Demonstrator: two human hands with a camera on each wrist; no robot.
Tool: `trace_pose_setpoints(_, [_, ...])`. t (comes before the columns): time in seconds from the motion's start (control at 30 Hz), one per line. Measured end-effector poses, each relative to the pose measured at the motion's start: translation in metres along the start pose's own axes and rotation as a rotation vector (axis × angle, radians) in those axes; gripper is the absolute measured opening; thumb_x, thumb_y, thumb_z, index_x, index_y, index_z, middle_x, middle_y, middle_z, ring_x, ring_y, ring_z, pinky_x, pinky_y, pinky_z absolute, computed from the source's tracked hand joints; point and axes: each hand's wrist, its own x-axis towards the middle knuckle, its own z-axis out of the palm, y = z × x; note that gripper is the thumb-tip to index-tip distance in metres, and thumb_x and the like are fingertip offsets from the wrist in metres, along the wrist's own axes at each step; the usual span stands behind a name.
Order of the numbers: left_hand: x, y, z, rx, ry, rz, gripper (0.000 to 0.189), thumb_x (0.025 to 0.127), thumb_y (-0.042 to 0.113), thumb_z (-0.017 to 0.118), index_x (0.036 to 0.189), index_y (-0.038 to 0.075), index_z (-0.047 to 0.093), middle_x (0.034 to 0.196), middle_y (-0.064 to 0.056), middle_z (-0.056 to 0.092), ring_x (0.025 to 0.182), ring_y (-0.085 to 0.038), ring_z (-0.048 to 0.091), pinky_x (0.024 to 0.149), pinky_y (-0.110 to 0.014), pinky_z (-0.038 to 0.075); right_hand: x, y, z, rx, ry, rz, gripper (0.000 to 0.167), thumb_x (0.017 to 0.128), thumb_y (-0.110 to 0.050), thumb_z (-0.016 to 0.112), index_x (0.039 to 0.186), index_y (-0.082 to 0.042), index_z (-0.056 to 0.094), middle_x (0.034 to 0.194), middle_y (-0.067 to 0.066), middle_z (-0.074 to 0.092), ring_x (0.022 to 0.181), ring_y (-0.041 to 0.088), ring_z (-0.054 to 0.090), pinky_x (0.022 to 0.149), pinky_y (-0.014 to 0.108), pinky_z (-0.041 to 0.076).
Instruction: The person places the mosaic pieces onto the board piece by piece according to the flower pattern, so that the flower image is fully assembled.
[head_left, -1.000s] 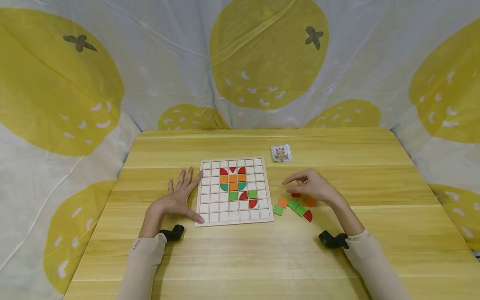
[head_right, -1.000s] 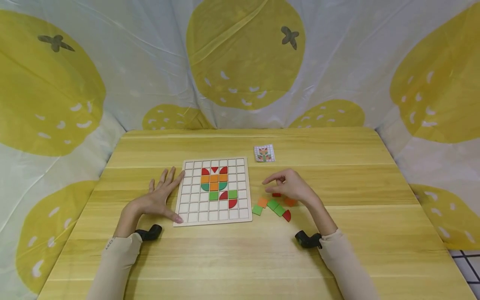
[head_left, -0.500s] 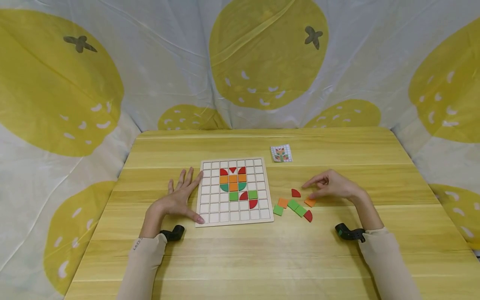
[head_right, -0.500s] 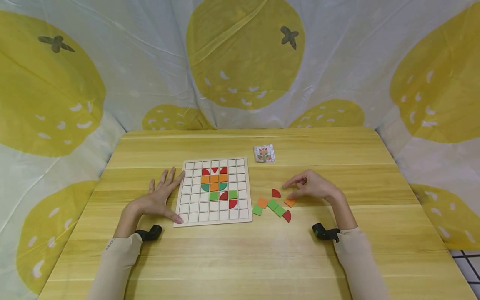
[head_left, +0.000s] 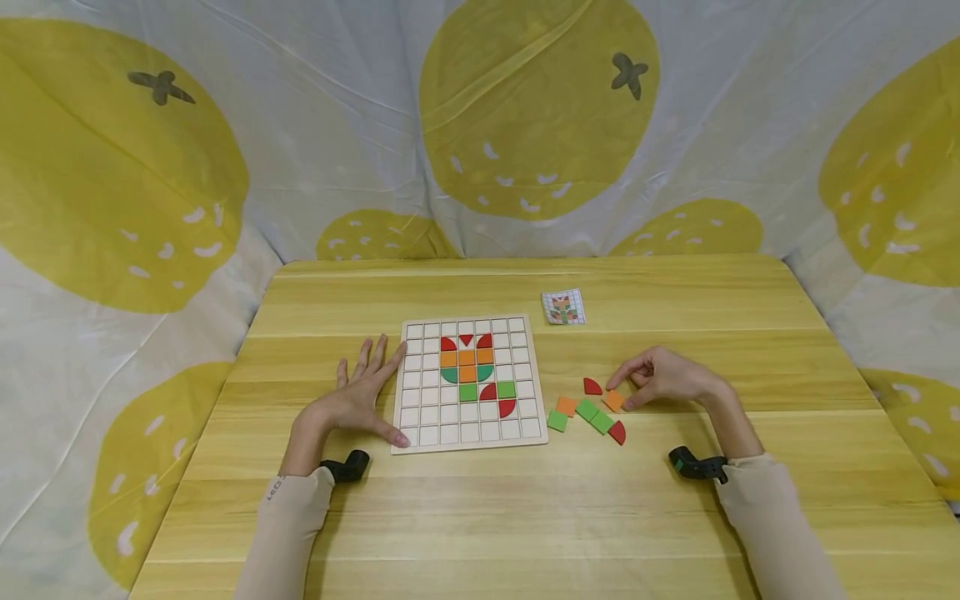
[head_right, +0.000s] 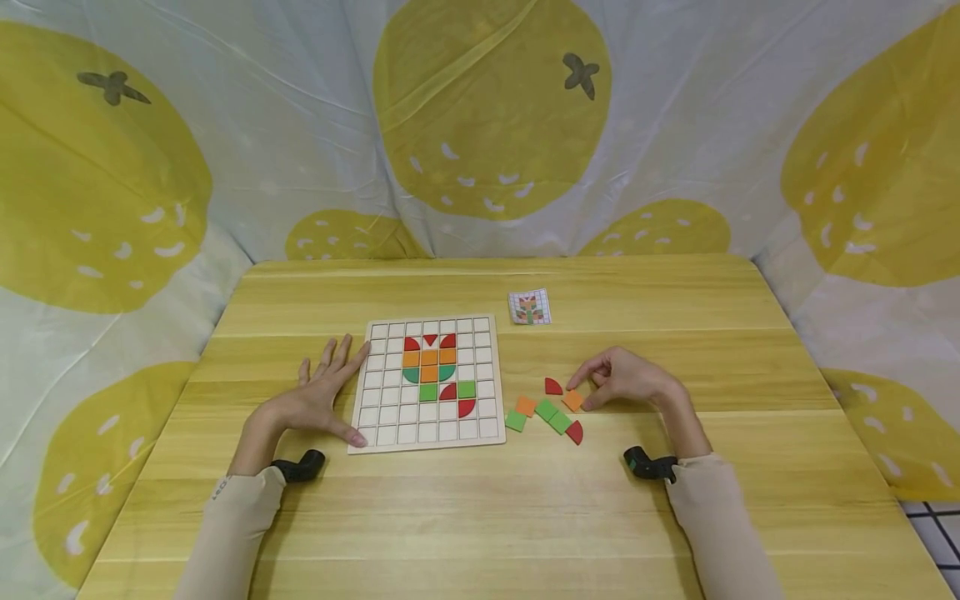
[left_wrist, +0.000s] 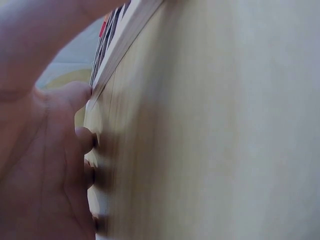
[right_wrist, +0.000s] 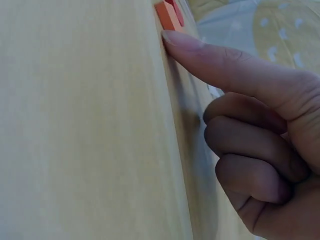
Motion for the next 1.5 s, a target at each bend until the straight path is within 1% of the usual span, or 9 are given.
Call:
trace_pose_setpoints(0.17, [0.000,0.001,-0.001,-0.005,-0.004,-0.002,0.151,0.060,0.054,0.097,0.167,0.015,-0.002,0.170,-0.025,-0.022,0.155,-0.048,-0.027,0.115,-0.078,-0.019,0.006,-0.002,0.003,0.005,0.065,-0.007,0.035,0.083,-0.011,0.086,0.114,0.000,0.075,0.061,-0.004,0.031,0.056,0.006,0.027,0.057,0.021,0.029])
trace_pose_setpoints(0.3, [0.000,0.001,-0.001,-0.006,-0.004,-0.005,0.151,0.060,0.054,0.097,0.167,0.015,-0.002,0.170,-0.025,-0.022,0.155,-0.047,-0.027,0.115,-0.078,-0.018,0.007,-0.004,0.003,0.010,0.080,-0.013,0.034,0.083,-0.009,0.086,0.113,0.001,0.075,0.061,-0.005,0.028,0.057,0.006,0.027,0.057,0.021,0.029])
trace_pose_setpoints(0.5, [-0.001,0.001,-0.001,-0.017,-0.003,-0.001,0.151,0.060,0.053,0.097,0.168,0.015,-0.002,0.170,-0.025,-0.022,0.155,-0.047,-0.028,0.115,-0.078,-0.019,0.008,-0.009,0.004,-0.028,0.142,0.006,0.033,0.084,-0.014,0.086,0.112,0.000,0.076,0.061,-0.004,0.034,0.055,0.006,0.028,0.054,0.022,0.026])
trace_pose_setpoints(0.7, [-0.002,0.001,-0.001,-0.018,0.002,0.002,0.151,0.060,0.053,0.097,0.168,0.015,-0.002,0.170,-0.025,-0.022,0.156,-0.047,-0.027,0.115,-0.078,-0.019,0.014,-0.025,0.013,-0.080,0.226,-0.007,0.031,0.083,-0.022,0.088,0.110,-0.008,0.079,0.064,-0.005,0.029,0.059,0.007,0.026,0.054,0.025,0.024])
trace_pose_setpoints(0.83, [-0.002,0.002,-0.001,-0.015,0.004,0.001,0.151,0.060,0.053,0.097,0.168,0.015,-0.001,0.170,-0.026,-0.022,0.156,-0.047,-0.027,0.116,-0.078,-0.018,0.024,-0.041,0.031,-0.055,0.255,-0.050,0.027,0.083,-0.021,0.088,0.108,-0.012,0.081,0.065,-0.005,0.022,0.060,0.009,0.024,0.057,0.025,0.025])
trace_pose_setpoints(0.93, [-0.002,0.003,-0.001,-0.017,0.002,0.000,0.150,0.060,0.052,0.097,0.168,0.014,-0.001,0.170,-0.025,-0.022,0.156,-0.047,-0.027,0.116,-0.078,-0.018,0.034,-0.054,0.050,-0.012,0.266,-0.060,0.027,0.083,-0.020,0.088,0.108,-0.013,0.081,0.063,-0.005,0.024,0.059,0.010,0.025,0.056,0.024,0.027])
trace_pose_setpoints(1.17, [-0.003,0.003,-0.001,-0.016,-0.001,-0.003,0.151,0.060,0.052,0.098,0.167,0.013,-0.001,0.170,-0.026,-0.022,0.155,-0.048,-0.027,0.115,-0.078,-0.018,0.058,-0.085,0.098,0.068,0.240,-0.059,0.024,0.080,-0.015,0.090,0.102,-0.013,0.082,0.060,-0.005,0.027,0.057,0.012,0.026,0.052,0.022,0.025])
trace_pose_setpoints(1.33, [-0.003,0.003,-0.001,-0.012,0.001,0.001,0.150,0.061,0.052,0.097,0.167,0.013,-0.001,0.170,-0.026,-0.022,0.155,-0.048,-0.027,0.115,-0.078,-0.018,0.070,-0.098,0.119,0.028,0.226,-0.068,0.023,0.077,-0.015,0.092,0.097,-0.011,0.082,0.057,-0.005,0.030,0.057,0.012,0.028,0.055,0.022,0.024])
trace_pose_setpoints(1.5, [-0.003,0.003,-0.001,-0.008,0.004,0.001,0.150,0.061,0.052,0.097,0.168,0.014,-0.001,0.170,-0.026,-0.022,0.156,-0.048,-0.027,0.116,-0.078,-0.018,0.076,-0.100,0.129,0.009,0.216,-0.067,0.023,0.074,-0.011,0.093,0.094,-0.007,0.081,0.056,-0.005,0.034,0.056,0.011,0.032,0.056,0.022,0.028])
